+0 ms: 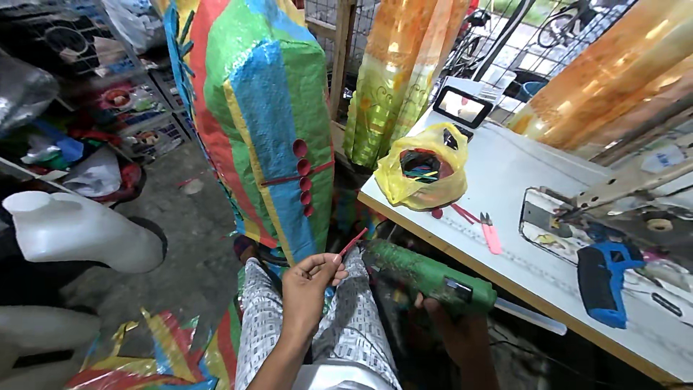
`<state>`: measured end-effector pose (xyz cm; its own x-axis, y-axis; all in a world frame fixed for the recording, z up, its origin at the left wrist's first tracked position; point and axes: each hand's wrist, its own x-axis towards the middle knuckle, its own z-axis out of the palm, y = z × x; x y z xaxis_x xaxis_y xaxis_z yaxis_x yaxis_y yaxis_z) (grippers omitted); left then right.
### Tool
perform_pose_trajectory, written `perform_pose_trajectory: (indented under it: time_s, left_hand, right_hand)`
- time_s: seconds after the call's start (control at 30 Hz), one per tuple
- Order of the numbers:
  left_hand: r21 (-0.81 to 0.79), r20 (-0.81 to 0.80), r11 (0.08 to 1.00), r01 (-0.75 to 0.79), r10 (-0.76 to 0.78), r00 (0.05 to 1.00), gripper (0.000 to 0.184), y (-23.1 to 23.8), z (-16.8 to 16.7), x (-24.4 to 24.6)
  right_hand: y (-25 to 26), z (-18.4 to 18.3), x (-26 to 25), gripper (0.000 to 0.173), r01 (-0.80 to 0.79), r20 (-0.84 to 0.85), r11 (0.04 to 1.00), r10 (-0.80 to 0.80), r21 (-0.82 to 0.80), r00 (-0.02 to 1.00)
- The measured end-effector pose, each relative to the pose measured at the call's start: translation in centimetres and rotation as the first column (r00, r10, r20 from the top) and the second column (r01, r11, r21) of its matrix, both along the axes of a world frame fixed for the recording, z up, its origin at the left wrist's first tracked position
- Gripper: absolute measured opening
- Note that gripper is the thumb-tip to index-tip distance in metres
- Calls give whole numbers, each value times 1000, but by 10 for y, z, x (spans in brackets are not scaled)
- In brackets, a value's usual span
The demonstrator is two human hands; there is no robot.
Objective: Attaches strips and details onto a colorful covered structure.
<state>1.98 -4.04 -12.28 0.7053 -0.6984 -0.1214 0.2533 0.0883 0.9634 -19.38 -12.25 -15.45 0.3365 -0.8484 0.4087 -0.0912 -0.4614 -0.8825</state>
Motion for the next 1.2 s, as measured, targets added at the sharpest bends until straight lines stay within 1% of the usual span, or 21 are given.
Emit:
perform_pose_trajectory:
  time_s: [0.1, 0.33, 0.43, 0.5, 0.53, 0.57, 0.6, 0.63, 0.67, 0.73, 0.8, 0.87, 0.93, 1.03, 1.07, 1.1, 1.13, 1.2]
  left_hand:
    - [1, 4, 1000, 1, -1, 1000, 7, 0, 0, 0]
    - [-20, -2, 1000, 17, -17, 1000, 8, 0, -2, 0]
    - [-18, -9, 1000, 19, -19, 1000, 8, 0, -2, -1]
    - [-13, -13, 1000, 25, -25, 1000, 8, 0, -1, -1]
    - [-13, -21, 999, 29, -30, 999, 9, 1, -1, -1]
    - [-12, -31, 999, 32, -33, 999, 9, 2, -2, -1]
    - [-10, -44, 999, 33, -33, 998, 9, 3, -2, 0]
    - [-4, -63, 999, 35, -36, 997, 10, 4, -2, 1]
    - [5, -86, 999, 41, -41, 995, 12, 5, -2, 2]
    - [20, -146, 997, 74, -70, 987, 15, 4, -3, 4]
    - [18, -216, 992, 122, -116, 969, 18, 2, -8, 5]
    - [10, -291, 987, 162, -152, 944, 19, 0, -11, 7]
    - [3, -359, 985, 175, -162, 919, 20, -1, -11, 9]
    - [0, -417, 980, 198, -180, 891, 20, 2, -9, 13]
    - [-8, -432, 979, 206, -189, 882, 19, 3, -9, 15]
    - [-17, -444, 977, 212, -198, 874, 20, 5, -9, 16]
    - [-28, -457, 976, 218, -207, 865, 21, 6, -9, 18]
    - [-39, -481, 971, 236, -225, 847, 22, 6, -8, 18]
  right_hand:
    - [-3, 0, -1, 38, 13, -8, 1000, -13, -4, 1000]
    - [-9, -2, -4, 37, 25, 2, 999, -25, -45, 1000]
    - [-11, -1, -5, 44, 60, -14, 997, -61, -57, 998]
    - [-15, 1, -7, 51, 132, -34, 988, -135, -82, 990]
    - [-19, 4, -10, 52, 209, -48, 972, -215, -104, 976]
    - [-25, 8, -12, 50, 311, -59, 943, -320, -122, 946]
    - [-33, 12, -16, 50, 425, -77, 897, -436, -121, 897]
    - [-43, 17, -23, 54, 520, -114, 849, -529, -97, 841]
    - [-56, 20, -32, 55, 593, -144, 801, -599, -82, 788]
    - [-86, 25, -54, 57, 690, -218, 720, -686, -72, 694]
    - [-115, 26, -72, 63, 737, -304, 671, -721, -80, 623]
    - [-140, 26, -84, 68, 749, -382, 659, -710, -65, 592]
    - [-155, 25, -89, 73, 756, -421, 653, -700, -49, 577]
    - [-150, 30, -93, 84, 742, -485, 666, -674, -72, 558]
    - [-140, 31, -94, 85, 738, -467, 667, -687, -101, 557]
    - [-127, 31, -92, 81, 734, -404, 661, -720, -156, 564]
    - [-110, 31, -86, 72, 726, -312, 652, -752, -221, 581]
    - [-75, 31, -59, 46, 662, -148, 669, -732, -336, 665]
